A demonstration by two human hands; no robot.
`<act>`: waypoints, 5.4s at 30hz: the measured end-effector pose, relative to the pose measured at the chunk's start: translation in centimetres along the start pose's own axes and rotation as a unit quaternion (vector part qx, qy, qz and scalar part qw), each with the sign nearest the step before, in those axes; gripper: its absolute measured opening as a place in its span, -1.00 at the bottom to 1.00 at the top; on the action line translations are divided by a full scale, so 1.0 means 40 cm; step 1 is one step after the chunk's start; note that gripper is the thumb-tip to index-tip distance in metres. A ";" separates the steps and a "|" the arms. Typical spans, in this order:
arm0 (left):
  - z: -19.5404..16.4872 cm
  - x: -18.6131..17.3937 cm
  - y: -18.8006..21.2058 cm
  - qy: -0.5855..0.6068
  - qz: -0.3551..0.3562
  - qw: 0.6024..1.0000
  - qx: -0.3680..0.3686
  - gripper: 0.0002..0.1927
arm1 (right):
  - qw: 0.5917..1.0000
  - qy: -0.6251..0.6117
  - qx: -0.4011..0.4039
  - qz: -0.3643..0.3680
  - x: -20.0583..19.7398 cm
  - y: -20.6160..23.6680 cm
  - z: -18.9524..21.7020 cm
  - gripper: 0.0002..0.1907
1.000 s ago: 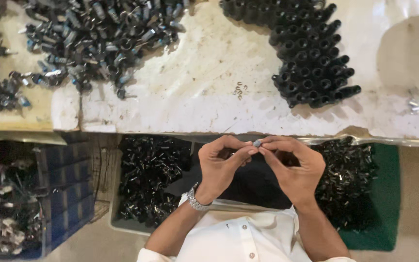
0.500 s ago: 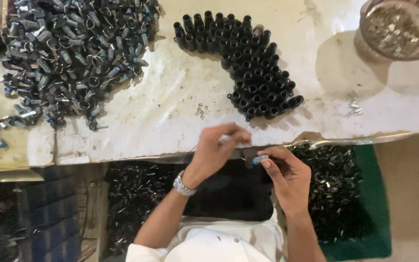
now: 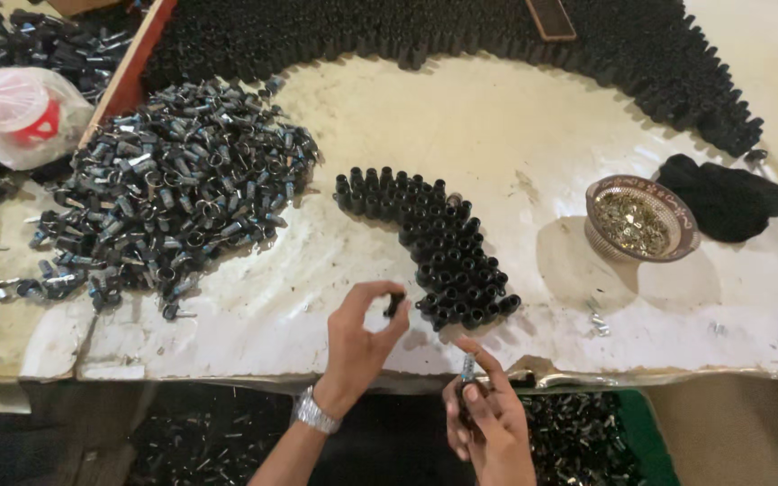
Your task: The person repeatedly picks small black cylindrical parts and metallic rings from a table, inserts the rings into the cylinders, and places the assembled units into a green bin. The person also occasionally moves parts aside and adjusts the pile of assembled units.
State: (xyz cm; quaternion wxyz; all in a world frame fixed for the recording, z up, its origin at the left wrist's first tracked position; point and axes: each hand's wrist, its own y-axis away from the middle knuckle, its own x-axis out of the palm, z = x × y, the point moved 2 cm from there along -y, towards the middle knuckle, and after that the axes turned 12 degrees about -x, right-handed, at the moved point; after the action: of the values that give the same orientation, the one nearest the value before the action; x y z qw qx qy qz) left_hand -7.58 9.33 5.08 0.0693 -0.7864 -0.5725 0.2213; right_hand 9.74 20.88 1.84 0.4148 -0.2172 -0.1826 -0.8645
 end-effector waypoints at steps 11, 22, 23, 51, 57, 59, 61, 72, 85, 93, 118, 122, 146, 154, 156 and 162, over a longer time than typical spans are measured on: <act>-0.064 -0.117 0.151 0.065 0.166 0.984 0.028 -0.51 | 0.998 0.033 0.040 0.038 0.018 -0.019 -0.127 -0.84; 0.022 -0.152 0.163 -0.079 0.269 0.959 0.034 -0.76 | 0.990 -0.051 0.096 0.090 0.118 0.006 -0.133 -0.83; 0.043 -0.153 0.180 -0.036 0.272 0.962 -0.012 -0.70 | 0.992 0.005 0.096 0.085 0.122 0.017 -0.148 -0.81; 0.243 -0.302 -0.297 -0.628 0.072 0.759 0.159 -0.87 | 0.843 0.451 -0.294 0.018 0.014 -0.079 -0.165 -0.90; 0.227 -0.330 -0.242 -0.359 -0.036 0.924 0.126 -0.76 | 0.867 0.374 -0.258 0.204 -0.039 -0.191 -0.216 -0.85; 0.231 -0.328 -0.240 -0.200 -0.089 0.976 0.021 -0.74 | 0.867 0.391 -0.279 0.134 -0.052 -0.184 -0.218 -0.74; 0.230 -0.310 -0.217 -0.025 -0.153 0.983 -0.100 -0.68 | 0.842 0.435 -0.295 0.122 -0.035 -0.162 -0.206 -0.70; 0.103 -0.101 0.186 0.498 0.073 0.749 -0.432 -0.79 | 0.897 0.340 -0.279 0.038 0.146 -0.070 -0.147 -0.85; 0.058 -0.140 0.147 0.157 0.195 0.958 -0.138 -0.81 | 0.955 0.267 -0.115 0.050 0.060 -0.045 -0.092 -0.77; 0.083 -0.023 0.043 0.011 0.301 0.926 -0.229 -0.83 | 0.970 0.206 -0.121 0.045 -0.033 0.007 -0.072 -0.74; 0.077 0.071 0.004 -0.155 0.164 0.973 0.055 -0.62 | 0.995 -0.070 -0.065 0.000 -0.019 0.015 -0.048 -0.59; 0.088 0.070 0.007 -0.119 0.157 0.979 0.049 -0.68 | 0.996 -0.068 -0.061 -0.009 -0.031 0.023 -0.065 -0.59; 0.111 -0.092 0.187 0.264 0.321 0.910 -0.002 -0.43 | 0.877 0.406 -0.196 0.167 0.056 0.034 -0.065 -0.86; 0.134 -0.146 0.266 0.002 0.227 0.973 0.032 -0.35 | 0.922 0.334 0.000 0.196 0.110 0.037 -0.160 -0.79; 0.137 -0.214 0.274 0.082 0.176 0.977 -0.094 -0.27 | 0.962 0.177 0.144 0.150 0.144 0.030 -0.175 -0.73; 0.110 -0.445 0.301 -0.270 0.039 0.954 -0.128 -0.45 | 0.543 0.711 -0.382 0.233 0.224 -0.105 -0.094 -0.52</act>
State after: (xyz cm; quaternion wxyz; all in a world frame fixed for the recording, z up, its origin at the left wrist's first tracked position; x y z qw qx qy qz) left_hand -3.37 -11.90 1.58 -0.1978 -0.7214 -0.5622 0.3528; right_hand 0.52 15.76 2.85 0.4740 0.2955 0.5763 -0.5966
